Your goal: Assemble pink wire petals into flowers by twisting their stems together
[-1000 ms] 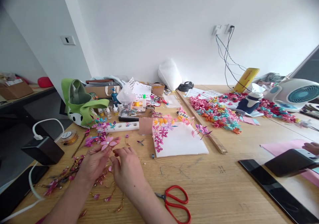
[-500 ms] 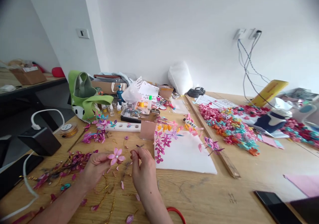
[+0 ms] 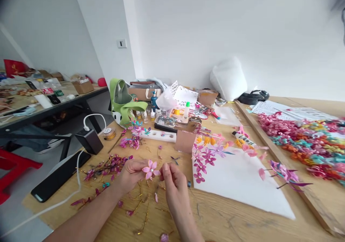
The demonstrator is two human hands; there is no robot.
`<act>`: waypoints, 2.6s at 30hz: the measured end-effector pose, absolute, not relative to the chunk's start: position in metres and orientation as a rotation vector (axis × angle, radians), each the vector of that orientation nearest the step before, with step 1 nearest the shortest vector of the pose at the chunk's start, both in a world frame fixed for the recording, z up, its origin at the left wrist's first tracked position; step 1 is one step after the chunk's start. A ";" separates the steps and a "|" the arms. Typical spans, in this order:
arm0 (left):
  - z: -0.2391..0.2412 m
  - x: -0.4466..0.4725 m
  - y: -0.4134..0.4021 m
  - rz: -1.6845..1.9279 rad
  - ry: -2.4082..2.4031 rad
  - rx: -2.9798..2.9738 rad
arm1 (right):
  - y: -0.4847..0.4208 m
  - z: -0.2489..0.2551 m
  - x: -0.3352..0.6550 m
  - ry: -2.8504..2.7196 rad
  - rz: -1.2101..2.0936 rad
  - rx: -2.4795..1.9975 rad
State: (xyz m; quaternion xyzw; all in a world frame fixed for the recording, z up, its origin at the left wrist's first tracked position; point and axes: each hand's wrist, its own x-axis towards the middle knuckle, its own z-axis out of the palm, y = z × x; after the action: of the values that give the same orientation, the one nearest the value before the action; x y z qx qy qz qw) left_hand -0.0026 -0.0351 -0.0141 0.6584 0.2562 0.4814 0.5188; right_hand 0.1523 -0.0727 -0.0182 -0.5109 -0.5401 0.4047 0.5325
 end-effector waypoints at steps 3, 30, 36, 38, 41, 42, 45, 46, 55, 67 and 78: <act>-0.015 -0.003 -0.036 1.141 0.647 1.570 | -0.074 -0.015 0.153 -1.339 1.005 -1.173; -0.015 -0.004 -0.039 1.104 0.745 1.559 | -0.071 -0.014 0.152 -1.317 1.230 -1.030; -0.009 -0.005 -0.039 0.960 0.665 1.663 | -0.070 -0.019 0.154 -1.221 1.313 -0.946; -0.008 -0.006 -0.039 0.932 0.648 1.687 | -0.070 -0.018 0.153 -1.163 1.397 -0.892; -0.011 -0.007 -0.038 0.921 0.646 1.686 | -0.071 -0.017 0.152 -1.102 1.464 -0.842; -0.012 -0.008 -0.038 0.918 0.644 1.684 | -0.072 -0.017 0.152 -1.088 1.479 -0.831; -0.013 -0.009 -0.038 0.902 0.643 1.685 | -0.072 -0.016 0.151 -1.049 1.529 -0.813; -0.013 -0.009 -0.037 0.901 0.644 1.690 | -0.072 -0.016 0.151 -1.037 1.544 -0.811; -0.013 -0.010 -0.039 0.925 0.630 1.704 | -0.072 -0.016 0.150 -0.950 1.591 -0.771; -0.008 -0.014 -0.038 0.874 0.663 1.699 | -0.070 -0.020 0.150 -1.046 1.552 -0.778; -0.011 -0.016 -0.036 0.894 0.545 1.763 | -0.071 -0.022 0.149 -1.006 1.628 -0.743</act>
State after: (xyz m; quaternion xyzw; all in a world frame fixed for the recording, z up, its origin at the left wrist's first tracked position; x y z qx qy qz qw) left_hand -0.0162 -0.0355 -0.0106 0.7351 0.2271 0.3726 0.5189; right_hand 0.1492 -0.0707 -0.0220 -0.3096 -0.4192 0.6785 0.5177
